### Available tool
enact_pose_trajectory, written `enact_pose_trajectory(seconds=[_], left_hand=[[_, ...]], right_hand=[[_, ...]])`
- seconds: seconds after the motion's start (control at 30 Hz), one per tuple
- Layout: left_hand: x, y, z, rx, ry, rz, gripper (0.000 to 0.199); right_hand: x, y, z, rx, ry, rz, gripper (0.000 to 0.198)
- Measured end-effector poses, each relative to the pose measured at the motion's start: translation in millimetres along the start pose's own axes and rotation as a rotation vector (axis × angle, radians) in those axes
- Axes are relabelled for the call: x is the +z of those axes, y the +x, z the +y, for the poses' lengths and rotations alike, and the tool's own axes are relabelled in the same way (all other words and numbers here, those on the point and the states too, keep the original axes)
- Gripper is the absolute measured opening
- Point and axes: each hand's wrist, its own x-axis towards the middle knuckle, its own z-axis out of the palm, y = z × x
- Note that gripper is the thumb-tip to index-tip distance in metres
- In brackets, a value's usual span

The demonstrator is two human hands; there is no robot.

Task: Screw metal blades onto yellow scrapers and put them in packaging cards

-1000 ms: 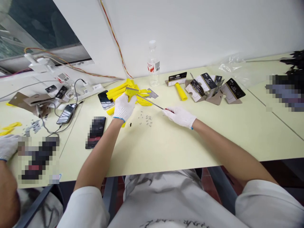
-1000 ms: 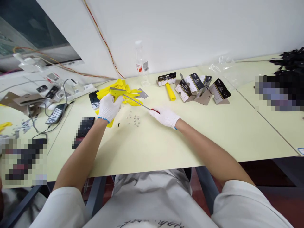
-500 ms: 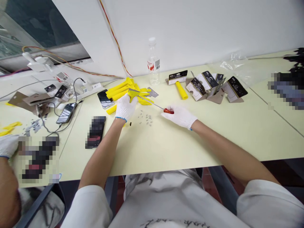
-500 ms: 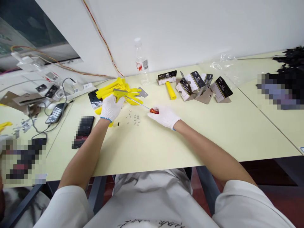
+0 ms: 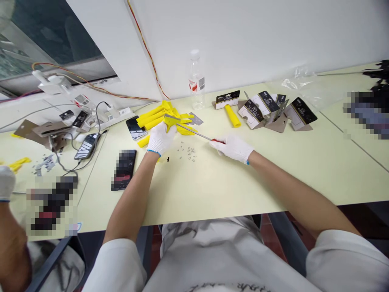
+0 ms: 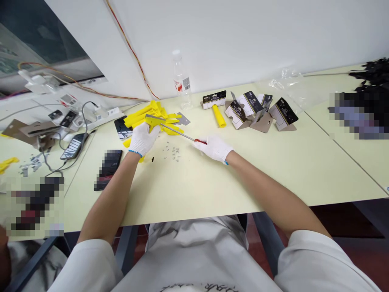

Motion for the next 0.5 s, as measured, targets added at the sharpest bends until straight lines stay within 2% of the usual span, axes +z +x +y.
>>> enact_pose_trajectory(seconds=[0.13, 0.23, 0.33, 0.5], left_hand=[[1.4, 1.8, -2.4, -0.027, 0.032, -0.025, 0.014], [5.1, -0.5, 0.0, -0.004, -0.008, -0.044, 0.019], [7.1, -3.2, 2.3, 0.011, -0.021, -0.040, 0.030], [4.7, -3.7, 0.6, 0.010, -0.028, -0.030, 0.035]], right_hand=[[-7.7, -6.6, -8.3, 0.134, 0.306, -0.237, 0.048], [-8.6, -8.7, -9.3, 0.167, 0.413, -0.287, 0.041], [-4.1, -8.0, -5.6, 0.116, 0.309, -0.170, 0.036], [5.6, -5.2, -1.6, -0.017, -0.063, 0.109, 0.033]])
